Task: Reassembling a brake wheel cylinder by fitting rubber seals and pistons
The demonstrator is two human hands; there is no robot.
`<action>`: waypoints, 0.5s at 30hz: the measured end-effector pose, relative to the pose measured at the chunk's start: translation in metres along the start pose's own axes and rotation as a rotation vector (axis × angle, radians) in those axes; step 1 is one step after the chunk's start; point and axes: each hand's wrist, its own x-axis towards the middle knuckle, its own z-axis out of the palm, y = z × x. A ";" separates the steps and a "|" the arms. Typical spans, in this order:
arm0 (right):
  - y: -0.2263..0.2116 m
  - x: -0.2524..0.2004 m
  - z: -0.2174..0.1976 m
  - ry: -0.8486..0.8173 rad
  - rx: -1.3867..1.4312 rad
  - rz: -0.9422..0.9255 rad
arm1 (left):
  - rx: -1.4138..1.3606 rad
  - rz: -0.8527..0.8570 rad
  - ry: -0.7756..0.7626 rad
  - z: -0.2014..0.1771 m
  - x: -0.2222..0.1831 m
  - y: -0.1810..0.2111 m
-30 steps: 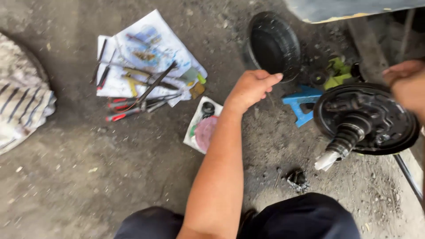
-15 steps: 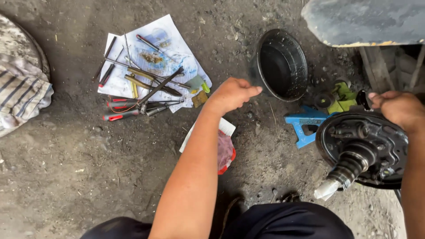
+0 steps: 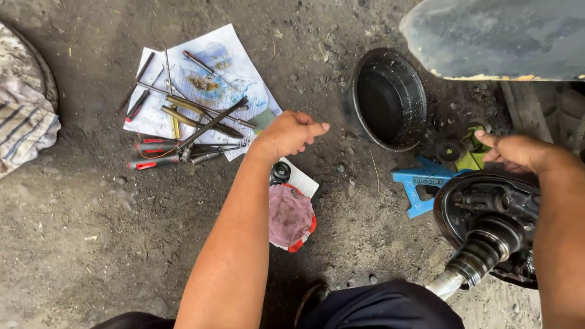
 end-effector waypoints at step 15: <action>-0.013 -0.035 0.006 -0.060 0.070 0.167 | 0.020 -0.049 -0.016 0.013 0.002 0.011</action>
